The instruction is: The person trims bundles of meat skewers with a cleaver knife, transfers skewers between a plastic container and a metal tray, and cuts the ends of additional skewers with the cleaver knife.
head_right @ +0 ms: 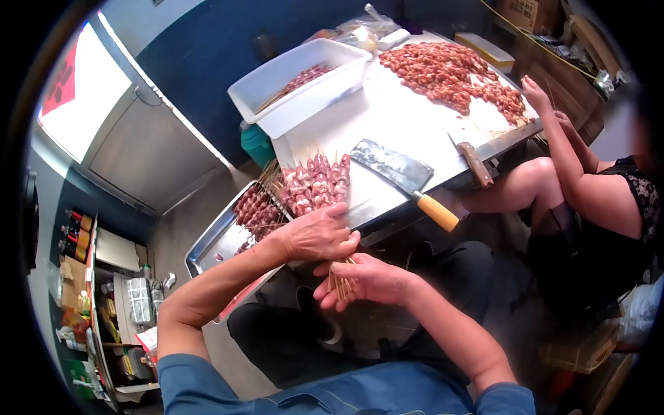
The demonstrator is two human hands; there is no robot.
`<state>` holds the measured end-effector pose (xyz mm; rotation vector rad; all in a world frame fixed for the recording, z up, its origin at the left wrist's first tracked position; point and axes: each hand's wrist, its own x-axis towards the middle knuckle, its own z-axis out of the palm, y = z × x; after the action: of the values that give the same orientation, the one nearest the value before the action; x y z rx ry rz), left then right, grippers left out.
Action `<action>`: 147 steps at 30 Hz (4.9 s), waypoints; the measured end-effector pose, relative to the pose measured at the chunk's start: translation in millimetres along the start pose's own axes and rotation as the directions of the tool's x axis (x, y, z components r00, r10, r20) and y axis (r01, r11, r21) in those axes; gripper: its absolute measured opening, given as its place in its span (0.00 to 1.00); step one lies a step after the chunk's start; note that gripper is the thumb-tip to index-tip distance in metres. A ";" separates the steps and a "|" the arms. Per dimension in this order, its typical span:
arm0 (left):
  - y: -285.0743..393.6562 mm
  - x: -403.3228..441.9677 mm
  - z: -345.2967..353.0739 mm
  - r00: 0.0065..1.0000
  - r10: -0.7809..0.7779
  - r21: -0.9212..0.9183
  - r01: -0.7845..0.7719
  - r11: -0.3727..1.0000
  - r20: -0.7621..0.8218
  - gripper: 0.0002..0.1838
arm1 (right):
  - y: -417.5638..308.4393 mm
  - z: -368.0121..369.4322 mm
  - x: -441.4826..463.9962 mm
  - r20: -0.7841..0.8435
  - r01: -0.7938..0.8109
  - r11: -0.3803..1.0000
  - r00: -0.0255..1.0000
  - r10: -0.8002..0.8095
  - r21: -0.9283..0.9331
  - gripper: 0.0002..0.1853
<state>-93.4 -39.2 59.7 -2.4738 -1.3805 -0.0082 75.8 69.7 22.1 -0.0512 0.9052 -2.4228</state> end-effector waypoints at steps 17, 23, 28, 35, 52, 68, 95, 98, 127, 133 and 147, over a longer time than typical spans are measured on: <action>-1.3 14.1 -23.7 0.989 -0.141 -0.106 0.146 0.984 0.050 0.28 | 9.4 6.4 12.1 -0.325 0.221 0.973 0.927 -0.187 0.069 0.11; 47.5 -17.0 -38.1 0.597 -0.761 -0.476 0.608 0.636 -0.255 0.20 | 15.6 -0.1 9.9 -0.323 0.230 0.967 0.928 -0.185 0.106 0.11; 102.1 -9.6 0.7 0.140 -0.885 -0.878 0.267 -0.398 0.444 0.18 | 20.5 1.6 9.2 -0.321 0.232 0.963 0.930 -0.178 0.138 0.11; 82.6 18.6 7.6 0.204 -0.708 -0.736 0.136 -0.663 0.676 0.28 | 21.9 9.9 11.3 -0.308 0.252 0.966 0.916 -0.258 -0.060 0.10; 81.7 14.5 34.2 0.157 -0.634 -0.560 -0.346 -0.753 0.757 0.11 | 4.4 -2.7 -22.1 -0.540 0.054 0.897 0.782 -0.311 -0.438 0.23; 78.1 21.2 10.4 0.142 -0.651 -0.652 -0.040 -0.757 0.746 0.11 | -1.2 -10.2 -6.0 -0.594 0.135 0.848 0.658 -0.464 -0.513 0.17; 93.1 30.6 32.6 0.124 -0.711 -0.587 -0.477 -0.655 0.692 0.11 | 7.4 -5.6 -8.8 -0.577 0.327 0.879 0.664 -0.475 -0.347 0.11; 91.4 33.5 30.5 0.134 -0.680 -0.534 -0.518 -0.668 0.721 0.11 | 9.8 -1.1 -6.8 -0.588 0.339 0.882 0.657 -0.471 -0.327 0.12; 89.8 61.5 29.7 -0.002 -0.639 -0.490 -0.643 -0.589 0.770 0.09 | 18.4 -6.8 -6.7 -0.570 0.400 0.789 0.546 -0.614 -0.467 0.10; 95.1 55.9 47.0 0.024 -0.705 -0.553 -0.602 -0.576 0.709 0.08 | 19.3 -8.3 -6.8 -0.575 0.378 0.775 0.522 -0.630 -0.507 0.11; 94.7 58.8 43.5 -0.018 -0.734 -0.580 -0.626 -0.521 0.679 0.06 | 21.9 -11.8 -6.2 -0.592 0.345 0.750 0.463 -0.659 -0.564 0.11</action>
<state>10.6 -25.0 2.5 -0.2593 1.0255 2.1548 89.0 66.2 0.4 0.7597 2.0008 -2.7944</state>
